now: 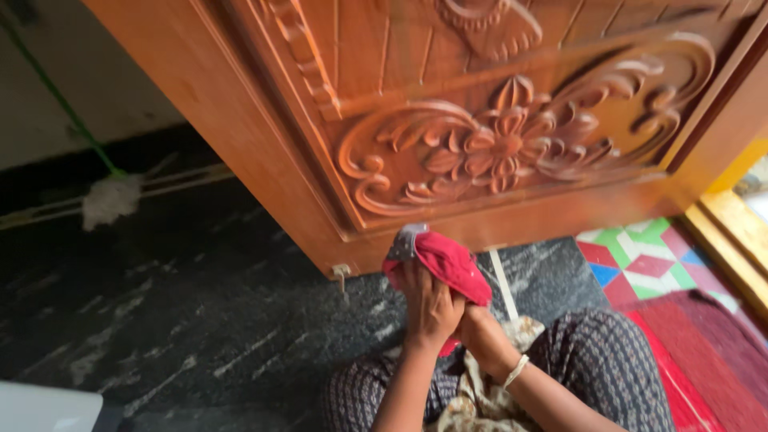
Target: The person cleans a carved wooden door using a red cloth, wiping the intricate details and flat panels of the door while sitting on the floor.
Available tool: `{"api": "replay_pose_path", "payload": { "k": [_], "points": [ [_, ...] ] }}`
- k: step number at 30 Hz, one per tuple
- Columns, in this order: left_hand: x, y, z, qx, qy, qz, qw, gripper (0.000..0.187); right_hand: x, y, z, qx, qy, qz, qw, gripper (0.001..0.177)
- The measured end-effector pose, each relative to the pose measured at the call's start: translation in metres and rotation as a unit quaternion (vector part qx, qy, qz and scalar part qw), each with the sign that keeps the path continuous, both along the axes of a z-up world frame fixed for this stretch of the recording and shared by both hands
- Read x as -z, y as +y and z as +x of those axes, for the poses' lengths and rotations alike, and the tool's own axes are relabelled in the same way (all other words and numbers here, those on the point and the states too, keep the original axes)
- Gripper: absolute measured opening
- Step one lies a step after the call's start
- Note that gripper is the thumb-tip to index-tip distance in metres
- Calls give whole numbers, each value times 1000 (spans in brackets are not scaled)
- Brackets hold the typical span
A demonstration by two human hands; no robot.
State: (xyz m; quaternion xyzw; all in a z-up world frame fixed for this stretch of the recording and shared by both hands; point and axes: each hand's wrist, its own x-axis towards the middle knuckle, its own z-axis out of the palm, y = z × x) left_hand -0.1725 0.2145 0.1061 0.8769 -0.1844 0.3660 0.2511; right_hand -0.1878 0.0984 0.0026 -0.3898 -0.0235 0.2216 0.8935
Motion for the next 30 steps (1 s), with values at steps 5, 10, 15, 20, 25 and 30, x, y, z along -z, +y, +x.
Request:
{"api": "replay_pose_path", "payload": {
  "k": [5,10,15,20,25,30],
  "points": [
    [-16,7,-5,-46,-70,27,996,48,-9,-33,54,201,-41,-15,979,19],
    [-38,18,12,-93,-44,10,995,34,-46,-74,82,350,-90,-91,928,14],
    [-92,33,37,-136,-79,58,986,36,-139,-96,115,436,-327,-192,816,30],
    [-178,56,100,-158,-174,91,968,39,-262,-99,176,430,-471,-257,726,19],
    [-303,75,190,-131,-239,122,954,40,-403,-93,312,551,-628,-450,316,22],
    [-406,87,259,-168,-305,184,919,48,-499,-86,443,584,-556,-536,252,10]
  ]
}}
